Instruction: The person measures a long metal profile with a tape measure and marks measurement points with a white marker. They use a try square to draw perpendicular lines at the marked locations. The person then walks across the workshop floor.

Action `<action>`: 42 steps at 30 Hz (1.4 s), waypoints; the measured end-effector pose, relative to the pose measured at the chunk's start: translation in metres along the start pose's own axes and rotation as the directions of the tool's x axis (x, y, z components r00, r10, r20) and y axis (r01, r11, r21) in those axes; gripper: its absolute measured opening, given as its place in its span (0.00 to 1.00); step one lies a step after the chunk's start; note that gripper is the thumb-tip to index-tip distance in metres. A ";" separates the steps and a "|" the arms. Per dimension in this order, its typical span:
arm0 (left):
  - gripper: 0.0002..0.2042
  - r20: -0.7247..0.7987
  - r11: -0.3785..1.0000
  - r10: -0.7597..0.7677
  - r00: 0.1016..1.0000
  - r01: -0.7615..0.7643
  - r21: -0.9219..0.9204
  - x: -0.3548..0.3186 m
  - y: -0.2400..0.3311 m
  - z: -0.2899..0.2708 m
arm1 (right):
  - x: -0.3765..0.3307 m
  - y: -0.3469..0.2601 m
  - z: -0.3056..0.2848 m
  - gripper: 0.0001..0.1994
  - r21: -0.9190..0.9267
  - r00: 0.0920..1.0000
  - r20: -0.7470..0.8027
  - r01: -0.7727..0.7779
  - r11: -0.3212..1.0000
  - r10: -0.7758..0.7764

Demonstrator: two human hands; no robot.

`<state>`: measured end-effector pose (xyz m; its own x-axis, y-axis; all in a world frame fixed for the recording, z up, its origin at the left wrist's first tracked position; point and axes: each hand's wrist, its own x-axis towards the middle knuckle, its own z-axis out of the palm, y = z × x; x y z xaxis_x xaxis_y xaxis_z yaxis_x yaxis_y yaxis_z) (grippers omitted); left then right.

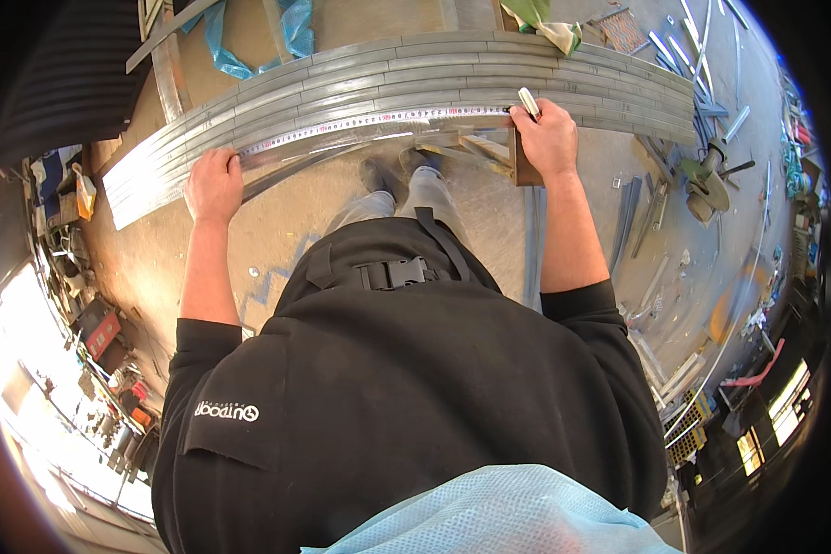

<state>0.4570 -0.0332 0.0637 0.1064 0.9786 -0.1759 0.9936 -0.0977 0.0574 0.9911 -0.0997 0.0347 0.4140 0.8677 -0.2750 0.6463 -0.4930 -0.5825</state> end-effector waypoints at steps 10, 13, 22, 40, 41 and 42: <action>0.08 -0.095 0.993 0.030 0.995 -0.040 -0.107 -0.004 -0.010 0.011 | 0.006 -0.002 -0.004 0.17 -0.045 0.998 0.044 0.055 0.997 -0.053; 0.07 -0.129 0.990 0.047 0.991 -0.064 -0.128 -0.007 -0.008 0.012 | 0.005 -0.003 -0.007 0.17 -0.055 0.995 0.095 0.005 0.998 0.000; 0.07 -0.135 0.991 0.038 0.990 -0.055 -0.123 -0.008 -0.007 0.011 | 0.004 -0.003 -0.007 0.17 -0.060 0.996 0.083 0.024 0.998 -0.019; 0.05 -0.181 0.983 0.063 0.981 -0.092 -0.156 -0.011 -0.009 0.013 | 0.003 0.004 0.000 0.16 -0.039 0.995 0.004 0.096 0.995 -0.096; 0.06 -0.181 0.984 0.057 0.982 -0.086 -0.157 -0.011 -0.008 0.013 | 0.003 0.003 -0.001 0.16 -0.035 0.996 0.010 0.090 0.995 -0.090; 0.06 -0.184 0.982 0.045 0.982 -0.077 -0.171 -0.012 -0.008 0.014 | 0.004 0.003 -0.002 0.16 -0.031 0.996 0.015 0.084 0.996 -0.084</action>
<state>0.4481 -0.0462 0.0514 0.1422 0.9898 0.0106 0.9611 -0.1406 0.2377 0.9955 -0.0981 0.0335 0.3486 0.9069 -0.2367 0.6982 -0.4198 -0.5799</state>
